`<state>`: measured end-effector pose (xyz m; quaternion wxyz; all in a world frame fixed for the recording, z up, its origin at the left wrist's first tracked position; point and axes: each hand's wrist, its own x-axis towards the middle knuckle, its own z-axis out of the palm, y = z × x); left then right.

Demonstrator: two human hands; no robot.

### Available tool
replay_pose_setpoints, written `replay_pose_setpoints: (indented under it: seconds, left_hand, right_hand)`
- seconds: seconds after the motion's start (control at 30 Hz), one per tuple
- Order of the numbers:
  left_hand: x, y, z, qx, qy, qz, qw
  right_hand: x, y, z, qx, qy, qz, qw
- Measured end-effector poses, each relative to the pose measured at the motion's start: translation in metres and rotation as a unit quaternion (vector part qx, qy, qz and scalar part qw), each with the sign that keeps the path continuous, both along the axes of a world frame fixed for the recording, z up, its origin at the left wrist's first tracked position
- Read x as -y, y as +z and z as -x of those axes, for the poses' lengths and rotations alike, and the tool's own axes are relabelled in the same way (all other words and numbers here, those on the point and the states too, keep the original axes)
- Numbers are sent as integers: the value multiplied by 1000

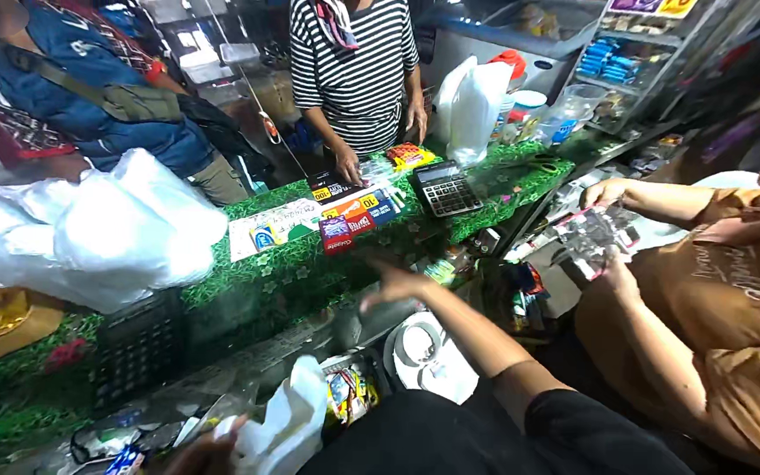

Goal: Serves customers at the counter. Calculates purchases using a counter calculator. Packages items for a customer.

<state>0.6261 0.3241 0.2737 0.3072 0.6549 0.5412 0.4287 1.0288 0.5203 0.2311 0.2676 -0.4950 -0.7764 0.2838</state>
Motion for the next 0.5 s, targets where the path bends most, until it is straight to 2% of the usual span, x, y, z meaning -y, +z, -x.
replay_pose_setpoints:
  seconds: [0.07, 0.13, 0.23, 0.37, 0.43, 0.5]
  left_hand:
    - [-15, 1, -23, -32, -66, -14, 997]
    - [-29, 8, -45, -48, -122, -44, 990]
    - [-40, 15, -64, 15, -184, -103, 977]
    - [-40, 33, -66, 128, -242, -74, 959]
    - [-41, 35, -60, 140, -234, -67, 960]
    - [-42, 34, -51, 98, -187, -63, 975]
  right_hand:
    - [32, -14, 60, -9, 190, 24, 981]
    - [60, -27, 105, 16, 260, 31, 965]
    - [78, -36, 136, 59, 253, 53, 964]
    - [74, -24, 125, 87, 218, 64, 970]
    - [66, -4, 105, 87, 178, 113, 974]
    - [54, 13, 84, 45, 109, 145, 982]
